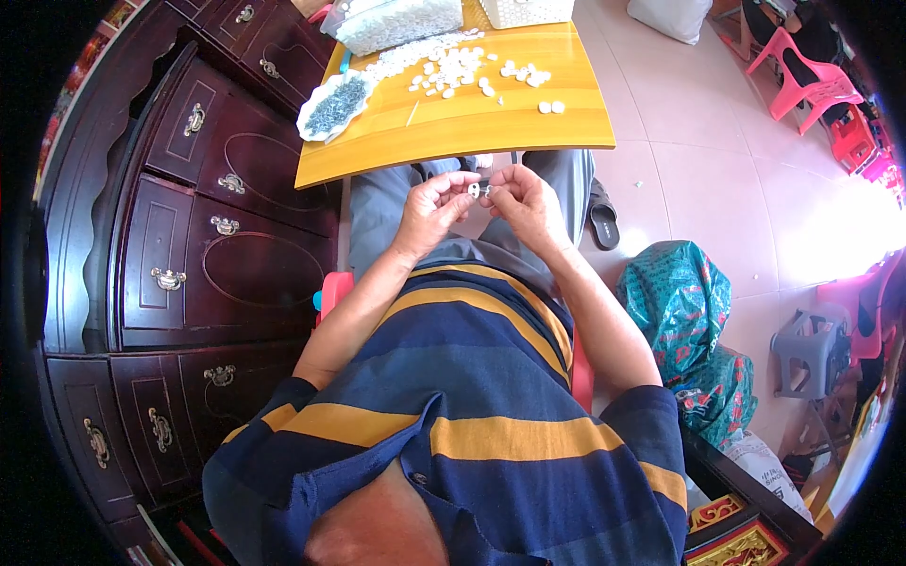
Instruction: Assembling small white plastic components and metal pins by hand.
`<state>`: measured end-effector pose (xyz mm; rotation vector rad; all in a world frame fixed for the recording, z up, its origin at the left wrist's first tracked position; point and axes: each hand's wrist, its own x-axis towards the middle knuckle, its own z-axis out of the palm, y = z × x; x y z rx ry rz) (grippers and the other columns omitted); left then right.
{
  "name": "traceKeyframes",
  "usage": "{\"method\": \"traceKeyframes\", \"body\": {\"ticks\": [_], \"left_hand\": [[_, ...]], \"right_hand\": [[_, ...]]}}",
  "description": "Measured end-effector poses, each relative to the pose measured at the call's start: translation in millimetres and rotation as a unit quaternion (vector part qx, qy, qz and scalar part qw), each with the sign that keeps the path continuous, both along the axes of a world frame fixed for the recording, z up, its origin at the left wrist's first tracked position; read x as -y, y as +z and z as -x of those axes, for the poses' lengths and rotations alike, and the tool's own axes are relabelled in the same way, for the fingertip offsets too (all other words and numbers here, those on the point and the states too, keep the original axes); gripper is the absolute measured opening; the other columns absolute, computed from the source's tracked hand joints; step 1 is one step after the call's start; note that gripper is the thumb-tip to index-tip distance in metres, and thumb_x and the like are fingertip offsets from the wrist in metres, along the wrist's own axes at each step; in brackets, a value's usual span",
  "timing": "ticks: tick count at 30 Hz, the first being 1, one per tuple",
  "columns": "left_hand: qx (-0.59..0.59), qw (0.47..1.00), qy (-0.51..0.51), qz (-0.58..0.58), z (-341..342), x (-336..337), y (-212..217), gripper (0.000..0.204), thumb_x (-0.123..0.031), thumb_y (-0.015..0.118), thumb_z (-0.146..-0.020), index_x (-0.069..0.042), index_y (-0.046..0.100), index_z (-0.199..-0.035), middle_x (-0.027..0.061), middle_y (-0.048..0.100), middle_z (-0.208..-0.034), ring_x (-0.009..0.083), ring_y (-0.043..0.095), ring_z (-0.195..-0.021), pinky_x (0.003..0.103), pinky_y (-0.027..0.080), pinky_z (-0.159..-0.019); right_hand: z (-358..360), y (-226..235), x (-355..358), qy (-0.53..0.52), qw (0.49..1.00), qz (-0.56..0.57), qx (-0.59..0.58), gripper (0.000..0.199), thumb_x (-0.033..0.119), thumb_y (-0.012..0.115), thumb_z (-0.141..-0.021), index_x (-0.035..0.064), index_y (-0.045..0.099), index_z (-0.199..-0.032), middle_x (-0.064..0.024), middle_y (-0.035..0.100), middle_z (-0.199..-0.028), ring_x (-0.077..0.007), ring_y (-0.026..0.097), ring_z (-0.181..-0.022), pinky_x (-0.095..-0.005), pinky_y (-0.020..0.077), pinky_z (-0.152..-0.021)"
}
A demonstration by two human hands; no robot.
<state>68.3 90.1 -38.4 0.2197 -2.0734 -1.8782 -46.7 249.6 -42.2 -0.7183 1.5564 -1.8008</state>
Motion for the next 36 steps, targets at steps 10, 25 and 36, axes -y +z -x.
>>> {"method": "traceKeyframes", "body": {"ticks": [10,25,36], "left_hand": [[0.011,0.997,-0.021,-0.066,0,2,1,0.027,-0.008,0.068,-0.097,-0.004,0.069,-0.123,-0.0017,0.069,-0.097,0.0037,0.059,-0.078,0.020,0.051,-0.069],[0.048,0.979,-0.067,-0.185,0,11,-1,0.027,-0.009,0.067,-0.098,-0.002,0.066,-0.124,0.0005,0.071,-0.096,0.0035,0.060,-0.076,0.019,0.051,-0.068],[-0.015,0.998,-0.024,0.059,2,4,4,0.026,-0.007,0.069,-0.097,-0.001,0.069,-0.122,0.0014,0.072,-0.098,0.0054,0.065,-0.083,0.021,0.051,-0.070]], "right_hand": [[2,-5,1,-0.004,1.000,0.002,-0.008,0.012,0.009,0.059,-0.098,-0.0005,0.060,-0.106,-0.0076,0.073,-0.087,-0.0106,0.066,-0.077,-0.0251,0.0550,-0.072],[-1,2,0,0.007,0.999,0.021,0.027,0.010,0.008,0.060,-0.098,0.0004,0.060,-0.105,-0.0063,0.072,-0.085,-0.0099,0.065,-0.075,-0.0247,0.0538,-0.072],[-4,-2,2,-0.013,1.000,0.003,0.001,0.013,0.006,0.062,-0.096,-0.0005,0.064,-0.107,-0.0060,0.073,-0.085,-0.0095,0.067,-0.076,-0.0243,0.0545,-0.071]]}}
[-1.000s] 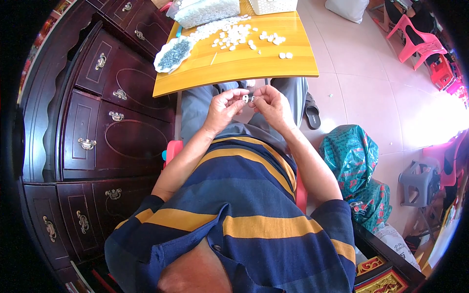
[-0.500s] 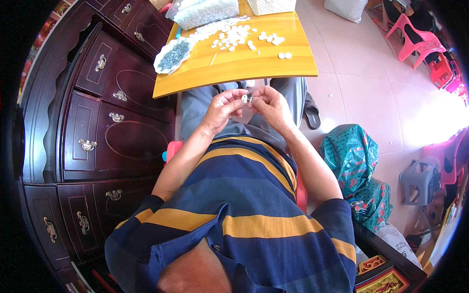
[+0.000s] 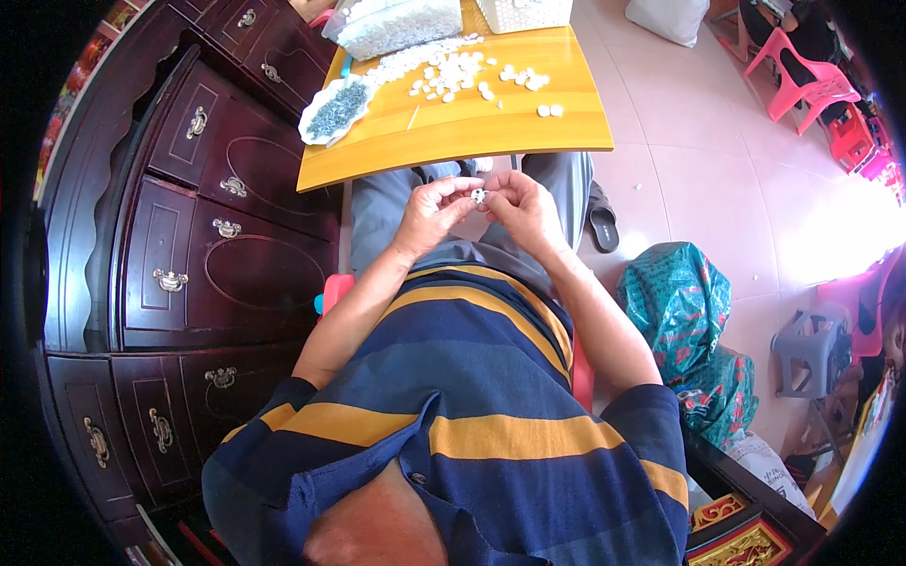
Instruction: Assembling small white plastic components and metal pins by hand.
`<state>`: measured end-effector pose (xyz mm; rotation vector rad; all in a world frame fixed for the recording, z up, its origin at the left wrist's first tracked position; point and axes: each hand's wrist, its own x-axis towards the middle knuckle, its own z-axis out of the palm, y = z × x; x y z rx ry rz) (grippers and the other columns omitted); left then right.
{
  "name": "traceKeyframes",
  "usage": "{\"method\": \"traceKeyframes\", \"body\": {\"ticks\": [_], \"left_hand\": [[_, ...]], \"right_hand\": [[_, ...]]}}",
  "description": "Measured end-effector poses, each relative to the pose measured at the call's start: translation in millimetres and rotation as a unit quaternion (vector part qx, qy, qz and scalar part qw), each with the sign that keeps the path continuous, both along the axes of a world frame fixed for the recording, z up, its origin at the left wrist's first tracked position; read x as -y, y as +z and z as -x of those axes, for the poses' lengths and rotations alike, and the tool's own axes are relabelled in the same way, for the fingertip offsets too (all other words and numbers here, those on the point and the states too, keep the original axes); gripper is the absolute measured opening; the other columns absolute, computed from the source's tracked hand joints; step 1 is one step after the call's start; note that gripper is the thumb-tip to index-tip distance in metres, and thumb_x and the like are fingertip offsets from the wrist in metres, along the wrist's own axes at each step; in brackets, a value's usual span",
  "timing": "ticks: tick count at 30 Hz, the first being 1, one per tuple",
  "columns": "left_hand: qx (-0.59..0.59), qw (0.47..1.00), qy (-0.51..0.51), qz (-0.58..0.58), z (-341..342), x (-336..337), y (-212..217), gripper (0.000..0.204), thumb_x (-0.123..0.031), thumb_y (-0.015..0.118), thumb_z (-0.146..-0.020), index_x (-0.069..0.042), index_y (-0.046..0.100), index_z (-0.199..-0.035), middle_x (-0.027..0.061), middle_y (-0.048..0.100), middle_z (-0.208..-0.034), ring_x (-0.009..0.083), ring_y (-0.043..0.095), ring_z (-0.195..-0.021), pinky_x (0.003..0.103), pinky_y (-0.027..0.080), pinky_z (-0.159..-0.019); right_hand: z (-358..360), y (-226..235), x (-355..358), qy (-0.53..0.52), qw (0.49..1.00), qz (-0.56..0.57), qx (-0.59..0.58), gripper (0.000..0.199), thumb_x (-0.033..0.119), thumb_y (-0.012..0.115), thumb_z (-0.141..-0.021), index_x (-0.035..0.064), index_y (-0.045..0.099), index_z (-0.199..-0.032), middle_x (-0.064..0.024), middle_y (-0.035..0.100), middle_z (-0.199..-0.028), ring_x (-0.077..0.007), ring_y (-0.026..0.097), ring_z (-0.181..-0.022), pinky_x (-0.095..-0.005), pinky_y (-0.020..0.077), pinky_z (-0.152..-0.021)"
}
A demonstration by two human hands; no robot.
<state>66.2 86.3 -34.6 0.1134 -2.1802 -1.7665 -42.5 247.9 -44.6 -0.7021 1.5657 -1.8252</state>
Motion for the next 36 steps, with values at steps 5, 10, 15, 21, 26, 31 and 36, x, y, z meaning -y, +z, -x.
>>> {"method": "traceKeyframes", "body": {"ticks": [5,10,15,21,26,31,36], "left_hand": [[0.005,0.997,0.017,0.070,0,0,10,0.022,-0.002,0.070,-0.092,0.002,0.072,-0.113,0.0083,0.072,-0.099,0.0139,0.070,-0.088,0.027,0.055,-0.079],[-0.048,0.978,-0.002,0.205,3,2,13,0.030,-0.002,0.071,-0.091,0.000,0.069,-0.121,0.0053,0.066,-0.097,0.0125,0.064,-0.079,0.026,0.053,-0.071],[-0.019,0.970,0.054,0.236,4,-12,27,0.049,-0.012,0.080,-0.079,0.001,0.064,-0.124,0.0127,0.067,-0.108,0.0233,0.070,-0.084,0.033,0.057,-0.076],[-0.111,0.902,0.087,0.407,13,-17,26,0.040,-0.016,0.077,-0.078,-0.005,0.068,-0.116,0.0114,0.068,-0.108,0.0314,0.068,-0.096,0.040,0.057,-0.081],[-0.117,0.903,0.084,0.404,15,-15,22,0.032,-0.013,0.073,-0.081,-0.006,0.069,-0.112,0.0107,0.068,-0.102,0.0319,0.068,-0.094,0.040,0.056,-0.080],[-0.100,0.917,0.063,0.381,12,-12,26,0.029,-0.014,0.074,-0.082,-0.006,0.070,-0.109,0.0110,0.068,-0.097,0.0313,0.068,-0.091,0.040,0.056,-0.078],[-0.074,0.926,0.095,0.358,10,-15,25,0.025,-0.014,0.075,-0.081,-0.008,0.070,-0.104,0.0102,0.068,-0.092,0.0306,0.069,-0.085,0.040,0.056,-0.074]], "right_hand": [[1,3,-1,0.020,0.999,-0.013,0.032,0.015,0.010,0.065,-0.096,-0.0003,0.067,-0.108,-0.0045,0.073,-0.086,-0.0094,0.067,-0.076,-0.0232,0.0530,-0.070],[2,4,-2,0.050,0.994,-0.051,0.083,0.016,0.019,0.066,-0.100,0.0051,0.068,-0.107,-0.0022,0.073,-0.093,-0.0085,0.067,-0.081,-0.0227,0.0508,-0.071],[0,0,3,0.005,0.987,0.010,0.163,0.013,0.019,0.067,-0.099,0.0067,0.069,-0.103,-0.0009,0.072,-0.092,-0.0076,0.065,-0.079,-0.0226,0.0511,-0.072],[3,-7,3,0.020,0.976,0.052,0.212,0.011,0.020,0.067,-0.099,0.0091,0.069,-0.102,0.0002,0.072,-0.094,-0.0080,0.066,-0.081,-0.0237,0.0532,-0.076],[6,-9,1,0.028,0.965,0.043,0.258,0.012,0.021,0.066,-0.100,0.0096,0.069,-0.103,0.0007,0.072,-0.092,-0.0088,0.067,-0.080,-0.0242,0.0538,-0.076],[5,-5,1,0.039,0.970,0.018,0.241,0.014,0.024,0.067,-0.099,0.0103,0.071,-0.100,0.0006,0.073,-0.088,-0.0083,0.067,-0.077,-0.0247,0.0538,-0.074],[4,-3,2,0.022,0.977,0.010,0.214,0.014,0.023,0.067,-0.098,0.0100,0.072,-0.100,0.0003,0.073,-0.088,-0.0081,0.067,-0.077,-0.0247,0.0537,-0.073]]}}
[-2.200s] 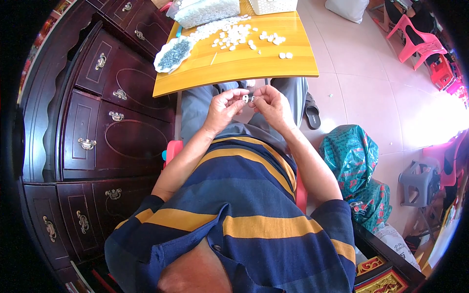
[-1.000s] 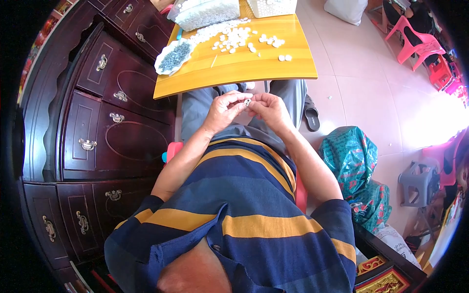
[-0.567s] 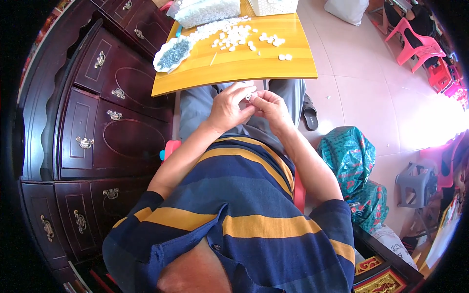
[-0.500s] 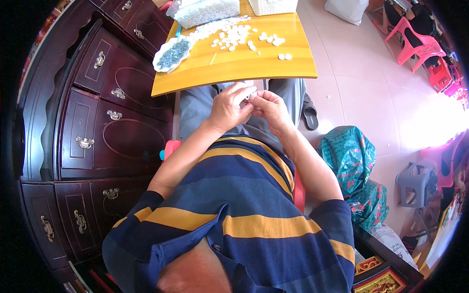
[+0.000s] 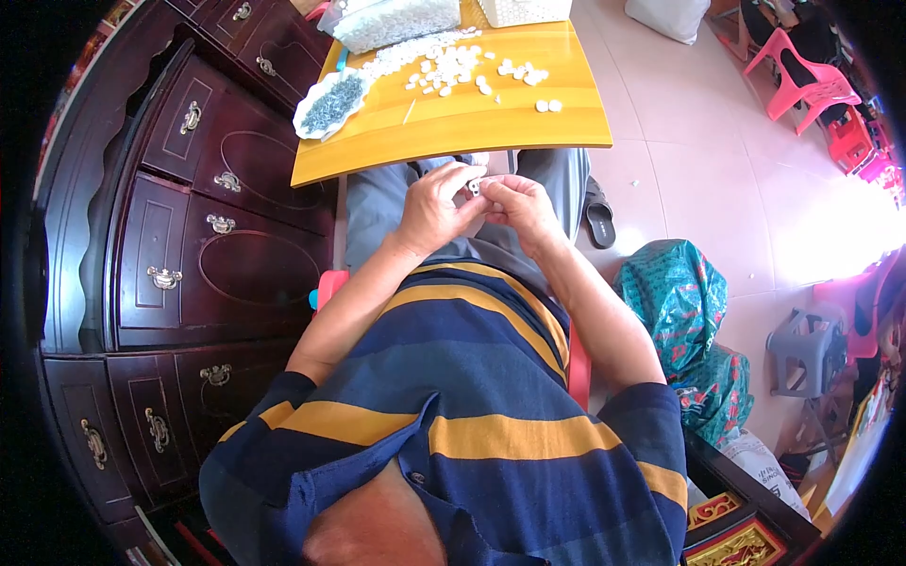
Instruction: Assembling small white plastic components and metal pins by hand.
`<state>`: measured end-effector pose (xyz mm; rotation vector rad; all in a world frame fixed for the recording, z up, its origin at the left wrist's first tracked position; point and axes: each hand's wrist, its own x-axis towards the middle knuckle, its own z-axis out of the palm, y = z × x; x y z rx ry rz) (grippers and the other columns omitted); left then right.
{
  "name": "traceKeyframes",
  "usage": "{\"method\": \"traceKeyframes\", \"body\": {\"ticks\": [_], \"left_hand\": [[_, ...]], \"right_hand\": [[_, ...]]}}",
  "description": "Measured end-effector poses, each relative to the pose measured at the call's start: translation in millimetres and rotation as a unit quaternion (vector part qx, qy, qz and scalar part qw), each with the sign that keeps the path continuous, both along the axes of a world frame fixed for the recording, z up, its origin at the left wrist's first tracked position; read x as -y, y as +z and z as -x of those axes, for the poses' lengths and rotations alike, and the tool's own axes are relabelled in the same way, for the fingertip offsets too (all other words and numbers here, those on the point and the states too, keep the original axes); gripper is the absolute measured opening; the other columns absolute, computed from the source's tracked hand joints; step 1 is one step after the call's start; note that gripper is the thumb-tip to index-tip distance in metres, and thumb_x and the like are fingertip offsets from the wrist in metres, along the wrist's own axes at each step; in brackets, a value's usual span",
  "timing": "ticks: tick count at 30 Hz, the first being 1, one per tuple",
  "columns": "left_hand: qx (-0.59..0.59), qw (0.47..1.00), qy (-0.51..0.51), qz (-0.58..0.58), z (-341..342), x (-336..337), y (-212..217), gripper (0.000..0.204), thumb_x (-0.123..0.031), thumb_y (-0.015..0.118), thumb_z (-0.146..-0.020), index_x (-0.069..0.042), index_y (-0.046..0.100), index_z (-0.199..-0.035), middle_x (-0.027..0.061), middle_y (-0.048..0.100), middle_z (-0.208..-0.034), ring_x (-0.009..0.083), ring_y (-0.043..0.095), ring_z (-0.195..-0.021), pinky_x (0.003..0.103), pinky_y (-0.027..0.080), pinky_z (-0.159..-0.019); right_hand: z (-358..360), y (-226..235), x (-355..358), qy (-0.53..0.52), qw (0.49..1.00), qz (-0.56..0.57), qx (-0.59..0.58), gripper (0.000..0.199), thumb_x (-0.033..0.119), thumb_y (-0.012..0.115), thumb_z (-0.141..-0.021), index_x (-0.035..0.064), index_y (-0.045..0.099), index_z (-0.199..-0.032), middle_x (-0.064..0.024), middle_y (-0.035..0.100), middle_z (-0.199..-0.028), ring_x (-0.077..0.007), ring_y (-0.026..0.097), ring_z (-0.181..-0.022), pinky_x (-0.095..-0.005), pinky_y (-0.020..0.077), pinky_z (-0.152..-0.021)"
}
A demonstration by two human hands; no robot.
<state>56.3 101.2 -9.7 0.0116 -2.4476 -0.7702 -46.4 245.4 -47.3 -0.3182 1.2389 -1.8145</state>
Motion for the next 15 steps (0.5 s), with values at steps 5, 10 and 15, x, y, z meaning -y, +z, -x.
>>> {"method": "traceKeyframes", "body": {"ticks": [5,10,15], "left_hand": [[-0.027,1.000,-0.016,0.001,-0.3,1.9,0.4,0.022,-0.015,0.079,-0.079,-0.008,0.070,-0.098,0.0092,0.069,-0.090,0.0305,0.069,-0.083,0.039,0.056,-0.073],[-0.036,0.999,-0.019,0.002,-0.8,2.6,-0.3,0.020,-0.015,0.078,-0.080,-0.008,0.070,-0.097,0.0098,0.069,-0.090,0.0320,0.068,-0.083,0.039,0.056,-0.073],[-0.008,0.999,-0.029,0.019,-1.9,2.9,3.1,0.024,-0.011,0.078,-0.080,-0.003,0.071,-0.101,0.0135,0.072,-0.094,0.0326,0.070,-0.085,0.038,0.057,-0.074]], "right_hand": [[3.1,-3.5,-1.7,-0.003,0.999,0.006,0.036,0.014,0.022,0.068,-0.097,0.0092,0.072,-0.102,-0.0003,0.074,-0.088,-0.0084,0.067,-0.077,-0.0244,0.0541,-0.072],[2.4,-2.7,-2.3,0.010,0.997,0.028,0.075,0.015,0.020,0.066,-0.098,0.0074,0.072,-0.104,-0.0027,0.075,-0.089,-0.0092,0.069,-0.076,-0.0231,0.0565,-0.071],[3.0,-7.4,-4.0,0.009,0.996,0.035,0.084,0.015,0.017,0.062,-0.101,0.0056,0.071,-0.104,-0.0046,0.075,-0.090,-0.0112,0.071,-0.078,-0.0246,0.0585,-0.073]]}}
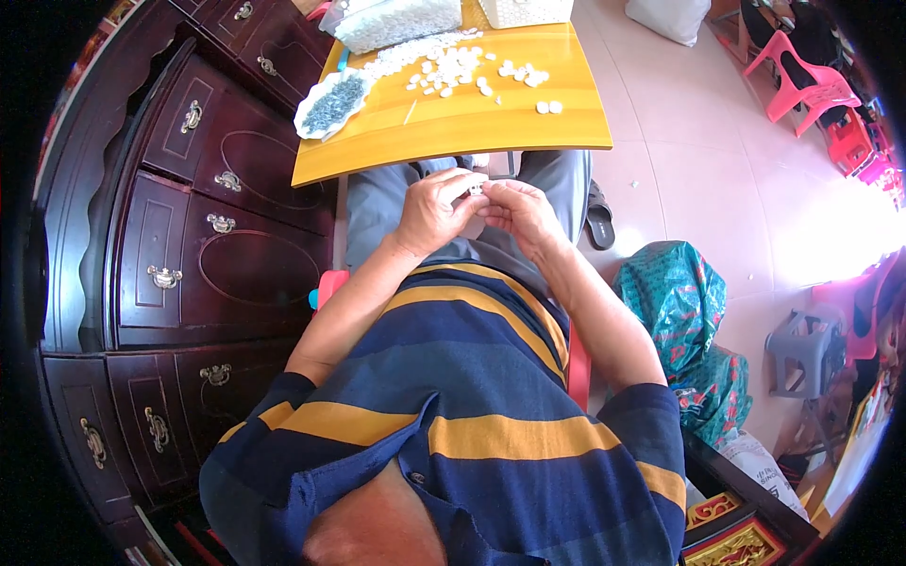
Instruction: Assembling small white plastic components and metal pins by hand.
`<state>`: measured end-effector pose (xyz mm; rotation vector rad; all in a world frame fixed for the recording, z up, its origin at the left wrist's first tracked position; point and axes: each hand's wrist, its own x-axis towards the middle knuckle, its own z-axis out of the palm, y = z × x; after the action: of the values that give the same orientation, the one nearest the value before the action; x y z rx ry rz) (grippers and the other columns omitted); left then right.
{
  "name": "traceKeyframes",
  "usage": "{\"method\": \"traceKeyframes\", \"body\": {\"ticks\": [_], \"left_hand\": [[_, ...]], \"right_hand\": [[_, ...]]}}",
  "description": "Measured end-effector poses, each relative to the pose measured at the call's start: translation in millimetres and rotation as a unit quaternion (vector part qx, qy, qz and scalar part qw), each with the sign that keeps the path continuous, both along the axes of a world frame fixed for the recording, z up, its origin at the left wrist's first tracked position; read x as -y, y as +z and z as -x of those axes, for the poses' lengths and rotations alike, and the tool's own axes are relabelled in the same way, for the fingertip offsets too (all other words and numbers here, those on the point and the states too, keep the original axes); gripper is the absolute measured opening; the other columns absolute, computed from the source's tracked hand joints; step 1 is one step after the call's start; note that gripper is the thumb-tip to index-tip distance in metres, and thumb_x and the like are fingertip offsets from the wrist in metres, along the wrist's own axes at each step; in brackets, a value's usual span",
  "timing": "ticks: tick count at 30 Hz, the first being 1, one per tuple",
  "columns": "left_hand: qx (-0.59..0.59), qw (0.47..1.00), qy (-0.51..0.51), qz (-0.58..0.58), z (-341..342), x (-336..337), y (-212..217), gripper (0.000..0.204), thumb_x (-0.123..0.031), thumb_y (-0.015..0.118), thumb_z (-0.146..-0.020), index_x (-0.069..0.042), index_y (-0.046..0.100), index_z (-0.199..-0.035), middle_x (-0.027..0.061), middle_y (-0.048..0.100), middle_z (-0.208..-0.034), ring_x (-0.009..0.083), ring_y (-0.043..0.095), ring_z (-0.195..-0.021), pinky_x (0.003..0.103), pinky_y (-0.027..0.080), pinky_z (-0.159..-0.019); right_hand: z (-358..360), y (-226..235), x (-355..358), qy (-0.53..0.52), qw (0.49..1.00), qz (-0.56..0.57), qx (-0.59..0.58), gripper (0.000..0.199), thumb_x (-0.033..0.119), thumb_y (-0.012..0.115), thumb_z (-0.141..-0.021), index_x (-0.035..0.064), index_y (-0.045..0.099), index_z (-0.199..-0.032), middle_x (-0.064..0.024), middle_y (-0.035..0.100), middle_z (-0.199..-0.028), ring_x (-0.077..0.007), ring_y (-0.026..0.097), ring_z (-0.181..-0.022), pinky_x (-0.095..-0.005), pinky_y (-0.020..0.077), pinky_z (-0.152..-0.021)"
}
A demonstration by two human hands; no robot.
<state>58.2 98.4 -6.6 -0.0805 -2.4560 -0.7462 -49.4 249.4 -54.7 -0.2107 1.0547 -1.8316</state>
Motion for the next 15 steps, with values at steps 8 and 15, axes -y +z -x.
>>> {"method": "traceKeyframes", "body": {"ticks": [8,15], "left_hand": [[-0.025,1.000,-0.010,-0.010,1.7,4.0,-3.2,0.021,-0.009,0.076,-0.083,-0.003,0.071,-0.103,0.0133,0.072,-0.093,0.0329,0.070,-0.082,0.038,0.057,-0.071],[-0.009,0.999,-0.022,-0.037,4.3,3.3,-2.6,0.018,-0.010,0.075,-0.086,-0.002,0.071,-0.101,0.0143,0.072,-0.094,0.0314,0.070,-0.080,0.036,0.056,-0.071]], "right_hand": [[-2.4,-0.8,3.6,-0.012,1.000,0.023,-0.001,0.015,0.016,0.062,-0.101,0.0052,0.071,-0.104,-0.0047,0.075,-0.093,-0.0116,0.071,-0.079,-0.0250,0.0579,-0.073],[-7.2,3.3,3.6,-0.042,0.999,0.015,-0.027,0.015,0.019,0.063,-0.101,0.0060,0.071,-0.103,-0.0032,0.074,-0.089,-0.0095,0.069,-0.077,-0.0225,0.0554,-0.072]]}}
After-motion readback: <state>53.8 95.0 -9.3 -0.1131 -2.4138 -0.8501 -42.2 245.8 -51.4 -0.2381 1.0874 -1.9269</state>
